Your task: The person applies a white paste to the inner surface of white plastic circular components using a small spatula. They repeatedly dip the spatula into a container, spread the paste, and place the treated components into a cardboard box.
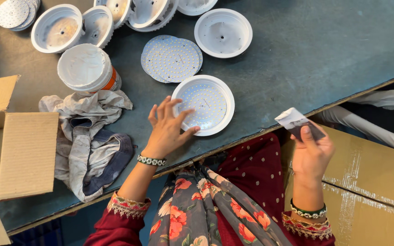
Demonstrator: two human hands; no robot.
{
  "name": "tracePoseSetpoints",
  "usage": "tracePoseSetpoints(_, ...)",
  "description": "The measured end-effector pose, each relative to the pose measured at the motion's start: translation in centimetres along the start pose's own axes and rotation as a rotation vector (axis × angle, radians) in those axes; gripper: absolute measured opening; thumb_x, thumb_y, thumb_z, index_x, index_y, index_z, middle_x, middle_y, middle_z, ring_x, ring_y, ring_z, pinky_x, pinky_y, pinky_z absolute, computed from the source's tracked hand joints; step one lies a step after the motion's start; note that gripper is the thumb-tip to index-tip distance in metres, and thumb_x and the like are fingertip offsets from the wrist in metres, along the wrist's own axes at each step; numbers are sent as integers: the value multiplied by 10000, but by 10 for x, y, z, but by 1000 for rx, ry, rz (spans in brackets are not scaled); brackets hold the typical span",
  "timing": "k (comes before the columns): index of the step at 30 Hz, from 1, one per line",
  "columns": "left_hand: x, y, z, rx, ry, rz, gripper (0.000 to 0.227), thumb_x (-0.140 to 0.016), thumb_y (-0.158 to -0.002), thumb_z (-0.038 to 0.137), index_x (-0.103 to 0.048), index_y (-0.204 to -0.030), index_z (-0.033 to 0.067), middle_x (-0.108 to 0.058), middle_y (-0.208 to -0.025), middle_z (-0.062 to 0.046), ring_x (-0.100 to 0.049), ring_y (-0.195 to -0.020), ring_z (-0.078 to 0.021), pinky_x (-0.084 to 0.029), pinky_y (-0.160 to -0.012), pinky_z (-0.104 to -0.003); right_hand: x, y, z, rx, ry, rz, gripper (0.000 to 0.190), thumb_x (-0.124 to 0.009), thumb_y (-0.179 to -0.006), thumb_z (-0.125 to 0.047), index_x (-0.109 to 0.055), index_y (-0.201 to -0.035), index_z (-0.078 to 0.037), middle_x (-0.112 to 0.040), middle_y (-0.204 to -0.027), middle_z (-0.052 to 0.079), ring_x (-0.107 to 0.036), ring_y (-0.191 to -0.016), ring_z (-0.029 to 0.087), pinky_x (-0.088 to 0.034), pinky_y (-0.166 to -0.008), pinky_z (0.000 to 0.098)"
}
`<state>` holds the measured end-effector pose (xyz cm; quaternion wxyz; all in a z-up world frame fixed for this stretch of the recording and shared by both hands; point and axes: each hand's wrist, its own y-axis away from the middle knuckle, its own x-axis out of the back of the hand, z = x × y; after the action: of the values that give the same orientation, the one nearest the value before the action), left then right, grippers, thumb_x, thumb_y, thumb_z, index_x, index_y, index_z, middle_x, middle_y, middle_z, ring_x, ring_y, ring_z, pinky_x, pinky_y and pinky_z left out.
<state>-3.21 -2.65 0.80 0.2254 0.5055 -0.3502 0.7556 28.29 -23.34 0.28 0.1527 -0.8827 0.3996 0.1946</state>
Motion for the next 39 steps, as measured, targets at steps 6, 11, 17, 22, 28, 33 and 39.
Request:
tracePoseSetpoints(6, -52, -4, -22, 501, 648, 13, 917, -544, -1029, 582, -192, -1585, -56, -323, -1419, -332, -338, -1349, -413, -341, -1161, -549, 33, -13, 8, -226, -392, 61, 125, -709, -1000, -110, -672, -1116, -84, -724, -1156, 37, -667, -1039, 180, -471, -801, 352)
tracePoseSetpoints(11, -128, -59, 36, 583, 963, -6, 1019, -611, -911, 478, 4, -1535, -44, -279, -1420, -290, -253, -1380, -350, -694, -674, -484, 67, -14, 11, -170, -381, 86, 139, -716, -992, -105, -668, -1122, -99, -722, -1141, 23, -663, -1005, 162, -456, -777, 350)
tracePoseSetpoints(17, -169, -232, 124, 139, 1055, 67, 792, -735, -989, 304, -232, -1531, 20, -342, -1488, -285, -444, -1355, -397, -525, -988, -502, 100, -12, 3, -141, -407, 132, 106, -701, -1031, -104, -659, -1129, -96, -716, -1147, 18, -654, -1014, 150, -440, -799, 349)
tracePoseSetpoints(22, -155, -249, 97, -19, 305, 150, 741, -798, -852, 289, -470, -1490, 103, -487, -1457, -182, -514, -1337, -360, -432, -1094, -467, 123, -2, -4, -127, -376, 219, 129, -706, -983, -102, -666, -1104, -118, -718, -1096, 2, -650, -988, 149, -426, -759, 341)
tracePoseSetpoints(28, -104, -218, 25, -61, -151, 175, 277, -690, -872, 82, -721, -1129, 181, -611, -1124, -64, -578, -1090, -270, -466, -906, -434, 106, -3, 8, -193, -393, 227, 136, -699, -961, -95, -673, -1095, -95, -730, -1085, 21, -655, -963, 149, -427, -723, 334)
tracePoseSetpoints(33, -69, -158, 32, -336, -27, 174, 263, -658, -853, 54, -728, -1083, 158, -615, -1074, -66, -594, -1001, -255, -475, -826, -427, 73, -4, 17, -217, -413, 91, 140, -711, -986, -89, -672, -1117, -58, -734, -1098, 57, -656, -949, 165, -455, -735, 335)
tracePoseSetpoints(39, -17, -35, 68, -380, 203, -41, 379, -656, -845, 50, -710, -1205, 155, -622, -1033, -53, -599, -963, -256, -480, -818, -397, 3, 3, 40, -448, -337, 96, 199, -671, -908, -97, -679, -1095, -30, -725, -1091, 101, -692, -1016, 238, -561, -898, 426)
